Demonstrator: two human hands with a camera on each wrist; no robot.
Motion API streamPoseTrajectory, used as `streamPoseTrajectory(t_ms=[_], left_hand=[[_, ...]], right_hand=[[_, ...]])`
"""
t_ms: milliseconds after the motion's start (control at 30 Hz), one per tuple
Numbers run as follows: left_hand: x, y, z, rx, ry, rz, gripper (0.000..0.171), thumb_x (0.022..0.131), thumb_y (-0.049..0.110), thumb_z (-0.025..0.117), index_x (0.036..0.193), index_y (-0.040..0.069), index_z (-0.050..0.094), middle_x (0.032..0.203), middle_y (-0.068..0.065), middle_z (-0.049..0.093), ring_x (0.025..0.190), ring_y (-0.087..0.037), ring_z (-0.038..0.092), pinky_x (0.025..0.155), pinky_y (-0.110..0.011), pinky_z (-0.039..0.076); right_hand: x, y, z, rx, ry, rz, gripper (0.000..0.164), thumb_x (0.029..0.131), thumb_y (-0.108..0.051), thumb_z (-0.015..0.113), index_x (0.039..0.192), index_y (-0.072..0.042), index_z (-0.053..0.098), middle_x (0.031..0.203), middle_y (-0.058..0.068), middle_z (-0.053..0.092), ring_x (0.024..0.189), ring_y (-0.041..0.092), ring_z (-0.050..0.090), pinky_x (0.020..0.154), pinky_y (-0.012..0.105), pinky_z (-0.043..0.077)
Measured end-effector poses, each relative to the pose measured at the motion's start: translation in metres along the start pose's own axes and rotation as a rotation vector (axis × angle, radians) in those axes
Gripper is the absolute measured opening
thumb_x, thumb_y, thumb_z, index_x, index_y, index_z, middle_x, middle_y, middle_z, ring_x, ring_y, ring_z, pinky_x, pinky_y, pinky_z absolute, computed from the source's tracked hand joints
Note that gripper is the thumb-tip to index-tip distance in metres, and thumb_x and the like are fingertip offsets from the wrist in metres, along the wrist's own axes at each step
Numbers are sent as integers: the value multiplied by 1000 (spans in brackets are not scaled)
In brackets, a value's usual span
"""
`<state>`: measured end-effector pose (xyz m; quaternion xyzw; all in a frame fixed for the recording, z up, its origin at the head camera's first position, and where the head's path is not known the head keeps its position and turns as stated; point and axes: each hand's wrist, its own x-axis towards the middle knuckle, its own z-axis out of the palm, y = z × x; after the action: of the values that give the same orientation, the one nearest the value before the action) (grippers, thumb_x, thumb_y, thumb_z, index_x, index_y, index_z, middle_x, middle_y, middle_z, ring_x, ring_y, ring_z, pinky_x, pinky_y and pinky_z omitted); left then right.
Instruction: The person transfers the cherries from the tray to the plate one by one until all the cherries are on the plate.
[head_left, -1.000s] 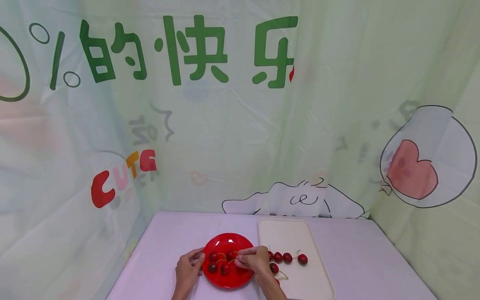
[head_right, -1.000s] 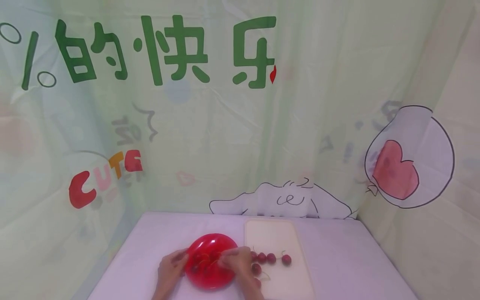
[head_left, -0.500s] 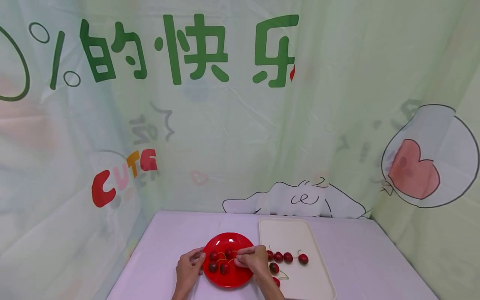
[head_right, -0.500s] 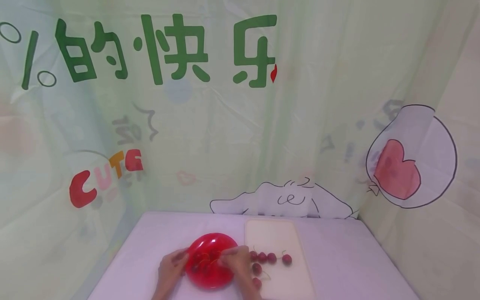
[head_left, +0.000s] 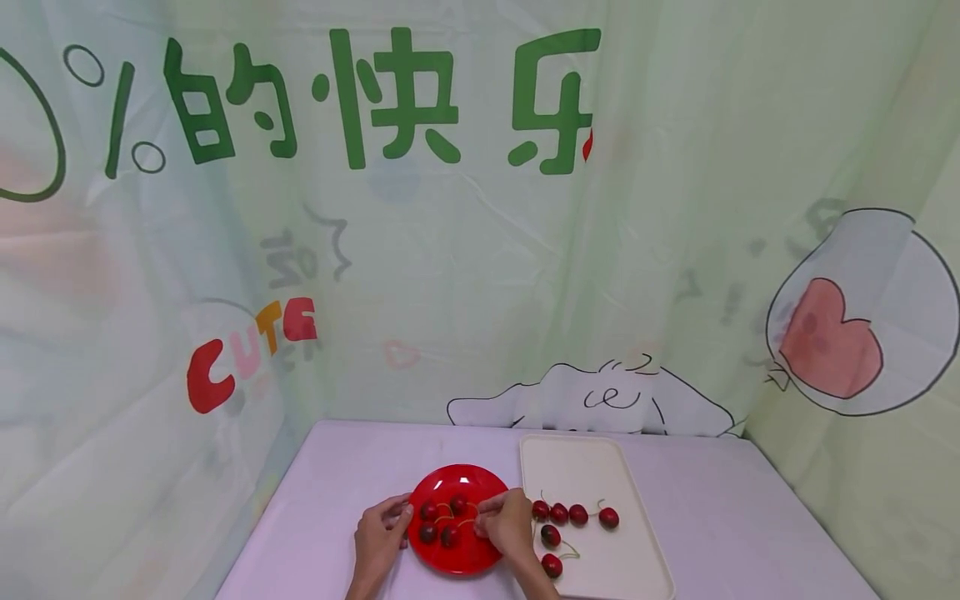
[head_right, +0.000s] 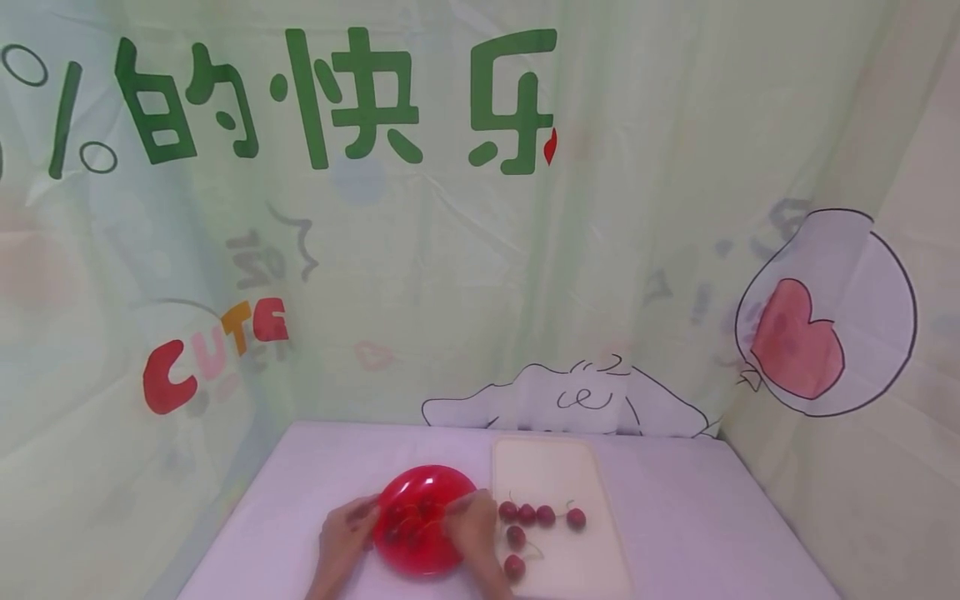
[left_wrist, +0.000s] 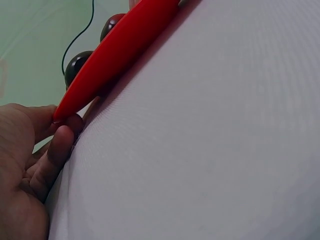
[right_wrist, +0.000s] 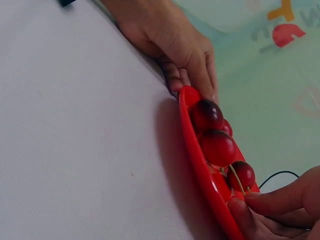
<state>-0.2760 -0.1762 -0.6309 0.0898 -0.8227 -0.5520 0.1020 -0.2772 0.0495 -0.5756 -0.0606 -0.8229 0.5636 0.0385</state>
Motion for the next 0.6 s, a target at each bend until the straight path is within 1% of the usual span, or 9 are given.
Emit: streamPoseTrajectory(t_ms=[133,200,233,333,433,467,600], left_hand=[[1,-2,1,-4,7,-3,31,104,15,75,134,9,77,109,-10,80,59,-13,65,56,-22,57],[2,-3,2,-3,7,0,31,104,13,75,134,8,77,109,-11,80,59,-14,65,56,-23,57],[3,-4,3,-7,8,-7,31,103,13,75,134,9,77,109,-10,80,59,-14,65,56,-22,57],[4,-5,3,-1,10,-5,31,103,11,75,134,9,77,109,-10,81,58,-13,65,55,-23,57],[5,-7,3,2,13,-7,31,103,10,76,134,9,78,110,-9,81,58,-13,65,54,-23,57],[5,-7,3,6,13,-4,31,103,10,75,134,9,77,110,-9,81,58,-13,65,55,-23,57],[5,-7,3,10,12,-5,31,103,11,75,134,9,77,111,-10,81,59,-13,65,56,-23,57]], right_hand=[[-3,0,1,-108,18,-118,11,82,12,84,90,5,81,75,9,76,64,13,71,64,33,67],[-3,1,2,-133,36,-149,11,81,11,85,88,3,81,74,8,74,66,12,68,65,33,67],[-2,5,4,-146,51,-187,12,79,11,86,86,3,80,72,8,73,65,12,66,62,32,66],[-2,6,4,-158,75,-239,14,77,13,87,83,3,79,70,9,71,64,13,63,59,30,64],[0,8,3,-176,67,-253,14,78,13,87,85,3,79,72,9,70,63,14,64,58,29,63],[-3,3,1,-177,53,-225,14,78,12,88,86,3,80,74,9,71,65,14,65,60,31,65],[-5,-3,-1,-183,16,-163,13,80,11,88,89,4,80,75,11,73,66,16,67,65,35,67]])
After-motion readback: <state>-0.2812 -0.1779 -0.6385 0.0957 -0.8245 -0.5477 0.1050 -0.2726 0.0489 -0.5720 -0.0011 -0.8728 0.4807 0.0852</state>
